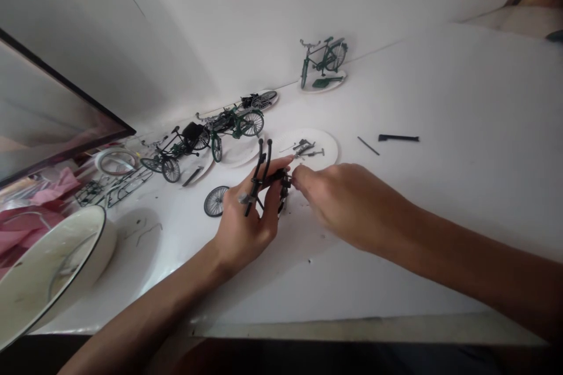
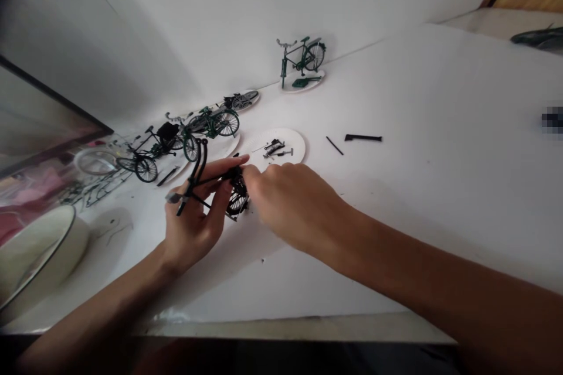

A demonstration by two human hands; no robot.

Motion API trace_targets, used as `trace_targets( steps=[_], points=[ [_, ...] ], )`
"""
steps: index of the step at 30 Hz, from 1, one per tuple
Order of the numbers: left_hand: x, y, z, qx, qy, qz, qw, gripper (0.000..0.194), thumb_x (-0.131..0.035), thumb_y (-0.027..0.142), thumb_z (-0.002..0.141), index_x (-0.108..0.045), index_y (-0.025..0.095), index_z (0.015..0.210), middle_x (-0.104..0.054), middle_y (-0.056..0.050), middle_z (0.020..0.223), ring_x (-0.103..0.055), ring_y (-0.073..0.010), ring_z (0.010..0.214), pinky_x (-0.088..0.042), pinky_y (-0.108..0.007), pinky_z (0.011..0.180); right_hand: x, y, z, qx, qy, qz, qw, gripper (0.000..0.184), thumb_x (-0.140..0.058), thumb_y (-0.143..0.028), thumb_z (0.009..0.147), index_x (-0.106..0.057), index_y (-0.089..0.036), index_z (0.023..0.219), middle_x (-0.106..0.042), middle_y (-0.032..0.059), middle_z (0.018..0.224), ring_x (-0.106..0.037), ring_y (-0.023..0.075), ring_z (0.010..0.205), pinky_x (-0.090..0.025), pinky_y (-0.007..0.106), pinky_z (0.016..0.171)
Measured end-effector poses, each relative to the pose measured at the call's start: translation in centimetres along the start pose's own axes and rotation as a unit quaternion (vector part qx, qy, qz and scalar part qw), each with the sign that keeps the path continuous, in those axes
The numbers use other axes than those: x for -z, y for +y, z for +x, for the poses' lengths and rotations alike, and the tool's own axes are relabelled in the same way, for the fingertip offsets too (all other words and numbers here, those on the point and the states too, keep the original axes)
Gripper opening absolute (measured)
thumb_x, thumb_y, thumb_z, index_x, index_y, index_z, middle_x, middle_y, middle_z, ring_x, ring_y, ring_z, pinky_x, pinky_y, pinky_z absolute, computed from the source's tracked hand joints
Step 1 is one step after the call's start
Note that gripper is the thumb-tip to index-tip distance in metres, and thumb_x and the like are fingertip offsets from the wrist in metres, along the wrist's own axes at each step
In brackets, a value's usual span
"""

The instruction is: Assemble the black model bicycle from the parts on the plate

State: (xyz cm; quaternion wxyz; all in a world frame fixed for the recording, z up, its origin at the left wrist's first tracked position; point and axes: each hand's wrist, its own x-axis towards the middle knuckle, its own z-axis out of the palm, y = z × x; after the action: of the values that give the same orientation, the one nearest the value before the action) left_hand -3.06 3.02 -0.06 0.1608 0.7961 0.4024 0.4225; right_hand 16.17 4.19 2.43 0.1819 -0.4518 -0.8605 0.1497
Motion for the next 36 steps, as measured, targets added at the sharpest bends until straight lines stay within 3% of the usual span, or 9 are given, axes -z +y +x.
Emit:
trace_targets(
  steps=[2, 7, 9, 14, 18, 22, 25, 31, 36],
  points=[
    [-0.1, 0.0, 0.0, 0.01, 0.0, -0.005, 1.0, 0.039, -0.053, 0.013, 0.1, -0.058, 0.022, 0.137, -0.071, -0.01, 0.127, -0.073, -0.0184, 0.101, -0.063, -0.035, 0.094, 0.3, 0.0, 0.5, -0.073, -0.054, 0.248, 0.965, 0.022, -0.044, -0.023, 0.099, -0.056, -0.017, 0.082, -0.038, -0.0044, 0.055, -0.028, 0.0091, 0.044, -0.022, 0.027, 0.046],
    [-0.2, -0.2, 0.1, -0.015, 0.009, 0.033, 0.999, 0.041, -0.055, 0.012, 0.098, -0.058, 0.021, 0.138, -0.071, -0.011, 0.128, -0.07, -0.02, 0.111, -0.059, -0.036, 0.098, 0.5, 0.6, 1.3, -0.205, -0.213, 0.641, 0.708, 0.029, -0.04, -0.036, 0.105, -0.046, -0.022, 0.08, -0.019, -0.012, 0.052, -0.008, 0.0069, 0.043, -0.011, 0.022, 0.04],
    [-0.2, -0.4, 0.2, -0.021, 0.008, 0.043, 0.999, 0.04, -0.053, 0.013, 0.099, -0.059, 0.021, 0.138, -0.071, -0.01, 0.127, -0.07, -0.0197, 0.11, -0.059, -0.035, 0.098, 0.3, 0.8, 1.3, -0.193, -0.192, 0.622, 0.735, 0.03, -0.038, -0.034, 0.105, -0.047, -0.021, 0.079, -0.021, -0.0113, 0.052, -0.011, 0.0069, 0.042, -0.012, 0.022, 0.04],
    [-0.3, -0.5, 0.2, -0.013, 0.008, 0.04, 0.999, 0.04, -0.053, 0.014, 0.099, -0.058, 0.023, 0.139, -0.069, -0.01, 0.13, -0.069, -0.0208, 0.116, -0.06, -0.035, 0.099, -0.5, 0.6, 0.5, -0.029, 0.006, 0.201, 0.979, 0.025, -0.041, -0.026, 0.102, -0.061, -0.014, 0.092, -0.054, 0.0007, 0.064, -0.041, 0.0107, 0.051, -0.027, 0.026, 0.05],
    [-0.2, -0.3, 0.2, -0.003, 0.004, 0.041, 0.999, 0.04, -0.054, 0.013, 0.099, -0.058, 0.023, 0.138, -0.07, -0.009, 0.13, -0.069, -0.0214, 0.117, -0.06, -0.038, 0.102, -0.6, 0.4, 0.0, 0.045, 0.035, -0.064, 0.996, 0.025, -0.041, -0.017, 0.098, -0.064, -0.008, 0.102, -0.059, 0.0057, 0.064, -0.035, 0.013, 0.049, -0.02, 0.031, 0.05],
    [-0.2, 0.0, 0.1, -0.011, -0.005, 0.023, 1.0, 0.037, -0.053, 0.011, 0.099, -0.061, 0.022, 0.134, -0.068, -0.009, 0.134, -0.068, -0.0217, 0.119, -0.059, -0.038, 0.104, -0.1, 0.3, 0.3, -0.004, -0.033, 0.022, 0.999, 0.019, -0.043, -0.017, 0.097, -0.061, -0.013, 0.092, -0.053, 0.0016, 0.059, -0.037, 0.0119, 0.046, -0.023, 0.028, 0.048],
    [-0.4, 0.3, 0.0, -0.009, 0.005, 0.033, 0.999, 0.037, -0.055, 0.01, 0.098, -0.061, 0.022, 0.133, -0.068, -0.01, 0.134, -0.07, -0.0209, 0.115, -0.06, -0.036, 0.099, 0.1, 0.6, 0.8, -0.075, -0.093, 0.311, 0.943, 0.026, -0.041, -0.025, 0.102, -0.053, -0.018, 0.079, -0.046, -0.0028, 0.059, -0.037, 0.0087, 0.045, -0.026, 0.024, 0.046],
    [-0.7, 0.1, 0.1, -0.026, 0.012, 0.051, 0.998, 0.039, -0.054, 0.009, 0.098, -0.058, 0.02, 0.135, -0.07, -0.011, 0.131, -0.071, -0.019, 0.11, -0.059, -0.034, 0.096, 0.5, 1.4, 1.4, -0.191, -0.27, 0.668, 0.667, 0.032, -0.037, -0.035, 0.107, -0.044, -0.022, 0.077, -0.017, -0.0125, 0.051, -0.006, 0.0067, 0.042, -0.008, 0.02, 0.037],
    [-0.7, -0.5, 0.3, -0.029, 0.008, 0.032, 0.999, 0.04, -0.054, 0.01, 0.098, -0.057, 0.02, 0.137, -0.067, -0.011, 0.136, -0.068, -0.0195, 0.117, -0.057, -0.036, 0.104, -0.4, 2.1, 1.8, -0.161, -0.245, 0.665, 0.687, 0.032, -0.04, -0.033, 0.106, -0.051, -0.02, 0.078, -0.019, -0.0115, 0.052, -0.011, 0.0065, 0.044, -0.011, 0.02, 0.039]
  ],
)
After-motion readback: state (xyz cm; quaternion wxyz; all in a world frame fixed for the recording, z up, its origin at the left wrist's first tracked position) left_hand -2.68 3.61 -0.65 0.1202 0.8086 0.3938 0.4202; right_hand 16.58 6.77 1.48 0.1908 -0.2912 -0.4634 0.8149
